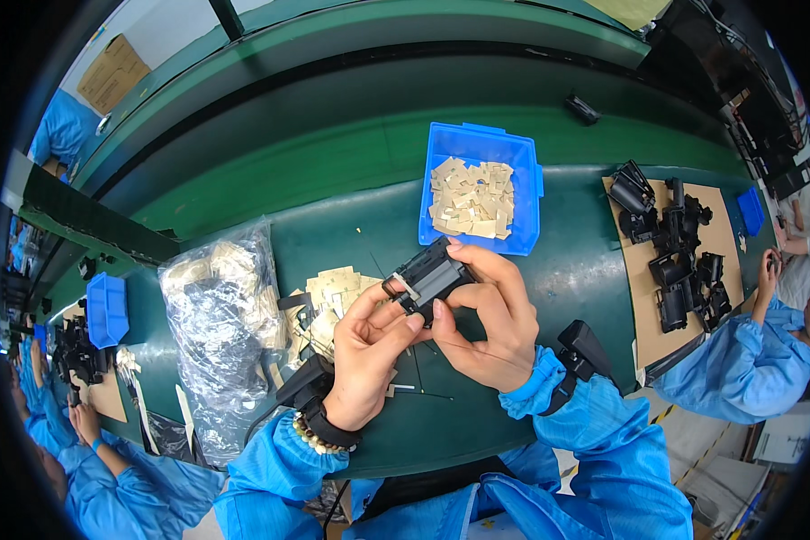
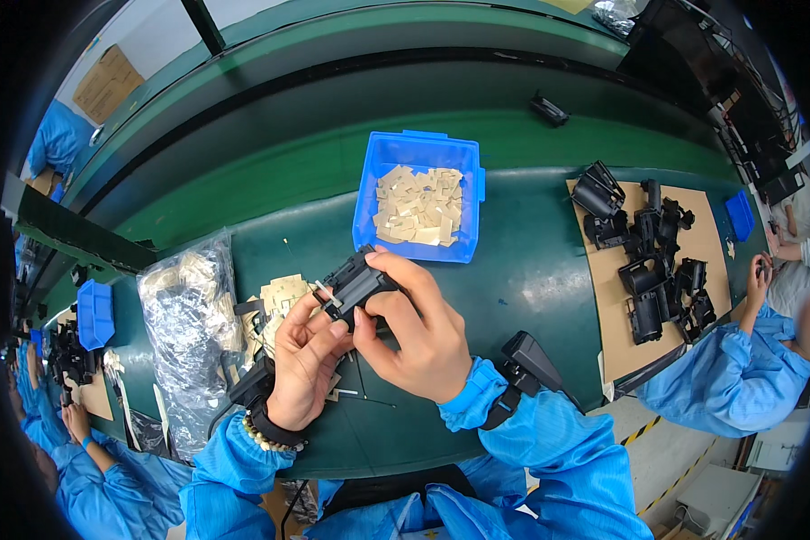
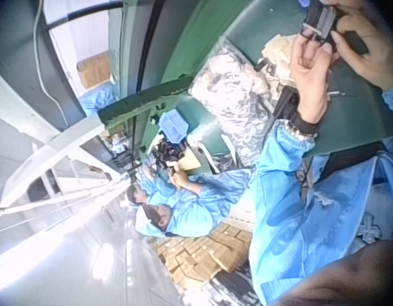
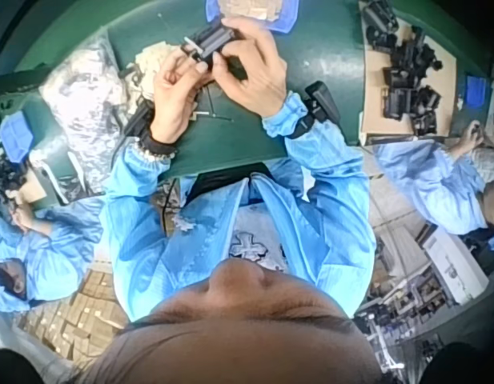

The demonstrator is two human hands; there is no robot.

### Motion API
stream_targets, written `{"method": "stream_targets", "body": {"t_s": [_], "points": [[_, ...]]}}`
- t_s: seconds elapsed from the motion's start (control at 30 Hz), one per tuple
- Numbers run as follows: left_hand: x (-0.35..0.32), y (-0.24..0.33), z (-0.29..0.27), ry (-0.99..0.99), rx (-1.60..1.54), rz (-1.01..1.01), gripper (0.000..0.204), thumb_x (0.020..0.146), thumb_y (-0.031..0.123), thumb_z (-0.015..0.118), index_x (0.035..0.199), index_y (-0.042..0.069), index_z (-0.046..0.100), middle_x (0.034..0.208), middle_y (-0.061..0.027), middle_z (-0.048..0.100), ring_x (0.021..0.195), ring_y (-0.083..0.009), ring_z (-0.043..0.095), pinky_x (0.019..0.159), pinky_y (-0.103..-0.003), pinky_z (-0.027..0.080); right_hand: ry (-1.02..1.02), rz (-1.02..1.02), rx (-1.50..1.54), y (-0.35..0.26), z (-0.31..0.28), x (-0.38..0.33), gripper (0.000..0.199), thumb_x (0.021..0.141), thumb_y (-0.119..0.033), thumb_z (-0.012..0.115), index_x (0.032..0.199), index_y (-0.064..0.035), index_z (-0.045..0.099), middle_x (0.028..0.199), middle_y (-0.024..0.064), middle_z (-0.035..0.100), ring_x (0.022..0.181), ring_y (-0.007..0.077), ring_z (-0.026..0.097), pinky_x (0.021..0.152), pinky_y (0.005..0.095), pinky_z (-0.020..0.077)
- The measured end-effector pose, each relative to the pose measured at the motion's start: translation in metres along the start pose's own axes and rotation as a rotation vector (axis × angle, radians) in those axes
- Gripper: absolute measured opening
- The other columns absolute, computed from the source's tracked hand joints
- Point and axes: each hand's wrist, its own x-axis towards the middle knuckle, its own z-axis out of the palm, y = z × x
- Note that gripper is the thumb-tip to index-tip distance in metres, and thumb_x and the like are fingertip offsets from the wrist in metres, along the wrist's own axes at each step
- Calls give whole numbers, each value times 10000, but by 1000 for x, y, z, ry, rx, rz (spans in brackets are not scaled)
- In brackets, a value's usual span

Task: Assembling black plastic components by inserting wires and small pins into a housing.

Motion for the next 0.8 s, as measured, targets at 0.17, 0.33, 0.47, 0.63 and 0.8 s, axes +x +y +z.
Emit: {"method": "stream_targets", "body": {"t_s": [0.17,0.33,0.47,0.63,0.8], "points": [[1,0,-2,-1,-7,3,378,925,-59,563,1289,-6,479,1181,-172,638,1070,-191,637,924,-358,558,12,-16,1,1,2,0,195,742,21,724,827,-12,552,1199,212,579,1034,388,661,779,405,585],[2,0,-4,10,-24,-29,379,926,-46,568,1293,0,483,1184,-170,638,1065,-188,639,911,-346,560,123,29,178,9,11,-6,393,749,-1,751,1049,12,497,1227,235,575,1062,385,645,830,387,565],[2,-1,-4,7,-24,-33,381,931,-37,564,1301,4,479,1178,-172,642,1061,-190,643,915,-345,556,38,83,153,6,5,-5,520,752,-22,765,1167,7,452,1239,237,574,1075,378,633,854,386,549],[2,-1,-5,-6,-20,-38,378,938,-32,560,1304,3,472,1171,-173,646,1058,-193,645,931,-351,548,-5,97,171,3,5,-4,547,750,-54,780,1199,-11,472,1243,224,569,1094,374,609,886,405,528],[3,-2,-4,0,-39,-51,368,939,-33,558,1295,-3,467,1161,-171,649,1050,-200,650,918,-346,554,-12,93,159,3,3,-1,528,769,-58,770,1202,-6,472,1240,213,571,1095,352,612,877,391,532]]}}
